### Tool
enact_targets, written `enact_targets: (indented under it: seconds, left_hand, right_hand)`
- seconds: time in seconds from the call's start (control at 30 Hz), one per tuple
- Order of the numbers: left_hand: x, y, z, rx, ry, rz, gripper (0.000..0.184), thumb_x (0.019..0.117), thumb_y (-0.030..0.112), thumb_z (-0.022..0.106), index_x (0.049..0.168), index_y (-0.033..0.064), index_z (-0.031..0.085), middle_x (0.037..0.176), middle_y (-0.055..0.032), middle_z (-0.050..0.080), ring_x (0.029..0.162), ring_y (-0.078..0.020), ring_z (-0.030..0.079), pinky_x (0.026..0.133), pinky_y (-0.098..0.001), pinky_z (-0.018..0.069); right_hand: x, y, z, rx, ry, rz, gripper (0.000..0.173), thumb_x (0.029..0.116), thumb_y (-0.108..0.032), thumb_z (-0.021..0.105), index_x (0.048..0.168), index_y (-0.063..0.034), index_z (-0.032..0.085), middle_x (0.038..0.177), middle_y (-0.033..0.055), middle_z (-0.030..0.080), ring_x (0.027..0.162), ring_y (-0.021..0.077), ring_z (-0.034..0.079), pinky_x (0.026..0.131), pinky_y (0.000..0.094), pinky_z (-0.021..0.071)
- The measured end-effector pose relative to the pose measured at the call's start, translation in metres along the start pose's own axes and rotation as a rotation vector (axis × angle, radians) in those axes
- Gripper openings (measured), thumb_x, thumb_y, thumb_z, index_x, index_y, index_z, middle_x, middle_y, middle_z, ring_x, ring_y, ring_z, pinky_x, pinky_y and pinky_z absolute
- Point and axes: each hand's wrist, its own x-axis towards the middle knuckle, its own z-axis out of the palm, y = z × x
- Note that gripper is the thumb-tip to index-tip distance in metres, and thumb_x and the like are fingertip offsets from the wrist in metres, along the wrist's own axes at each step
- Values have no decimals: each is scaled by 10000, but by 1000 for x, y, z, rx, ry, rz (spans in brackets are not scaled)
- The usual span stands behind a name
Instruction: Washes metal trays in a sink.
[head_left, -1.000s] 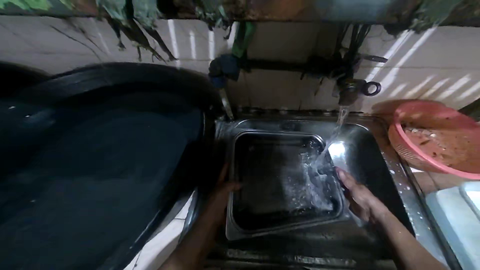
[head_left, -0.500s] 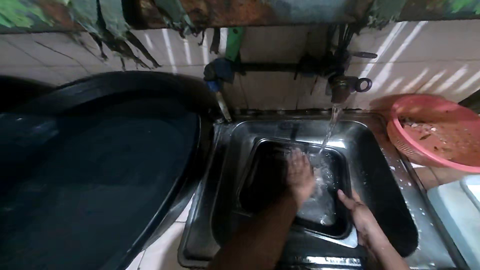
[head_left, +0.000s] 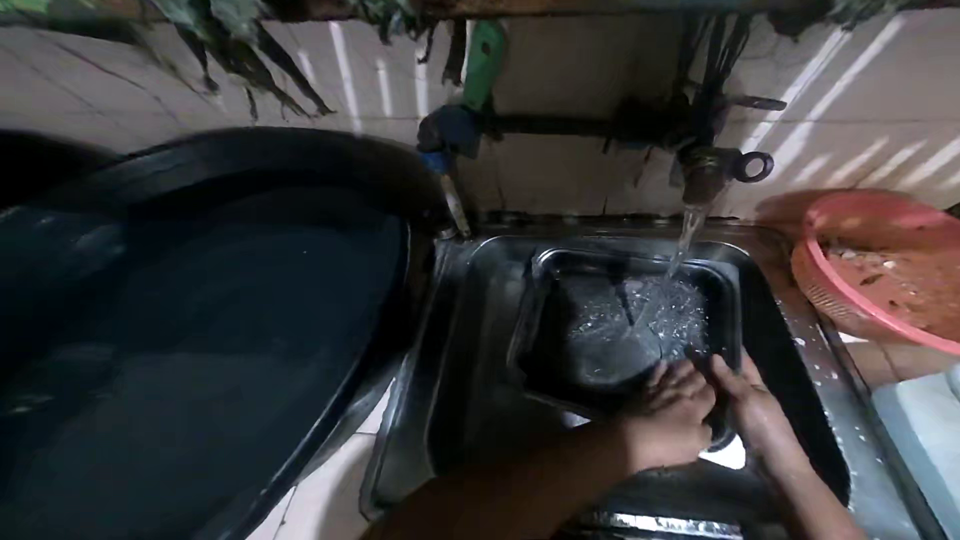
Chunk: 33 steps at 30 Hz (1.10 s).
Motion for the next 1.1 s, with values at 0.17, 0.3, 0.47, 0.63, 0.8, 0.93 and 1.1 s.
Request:
enact_targets:
  seconds: [0.17,0.3,0.47,0.63,0.8,0.93,1.1]
  left_hand:
    - [-83,-82,-27,160,57,60,420,1107,308,415,1311,45,671,1425,-113,624,1387,-280,530,1196,-473,353]
    - [-79,-134,-68,423,139,-400,665,1064,520,430,1481,7,511,1649,-184,324,1566,-358,192,1269,-603,4]
    - [-6,-113,-26,126,440,-445,779,1051,590,389,1625,76,278,1702,-178,175,1587,-351,76,1262,-608,-21]
    - [47,-57,-36,202,368,-188,600,1082,345,468,1630,164,302,1719,8,189,1593,-189,86,1262,-585,-19]
    - [48,-82,-47,75,642,-651,683,1080,426,425,1638,88,223,1722,-155,74,1592,-328,56,1268,-584,80]
    - [29,-72,-9,27,343,-255,630,1064,517,419,1627,251,318,1725,-49,152,1597,-262,41,1268,-584,-10]
    - [-16,-121,-18,229,431,-363,527,1032,262,554,1541,142,484,1666,-48,336,1591,-271,106,1233,-666,-11]
  right_hand:
    - [0,-10,-31,-108,106,36,563,1082,-231,470,1603,-106,296,1514,120,498,1258,109,582,1038,300,498]
    - [-10,-13,-30,-114,52,100,597,1074,-268,476,1621,-147,268,1569,90,447,1340,110,529,1083,316,476]
    - [-32,-19,6,-94,-47,172,622,1067,-249,489,1633,-159,247,1641,76,347,1415,112,452,1127,322,431]
    - [-45,-21,13,-55,-69,175,634,1045,-158,501,1624,-125,243,1583,89,414,1318,62,521,1051,254,474]
    - [-43,-31,-12,-73,51,35,662,1047,-116,481,1637,-88,182,1627,128,340,1377,66,471,1105,238,431]
    - [-28,-26,-24,-93,95,-47,675,1035,-112,500,1634,-78,190,1623,148,341,1371,83,487,1096,253,452]
    - [-28,-19,-52,-113,129,-1,654,1053,-103,475,1633,-80,173,1583,152,378,1295,40,529,1049,218,470]
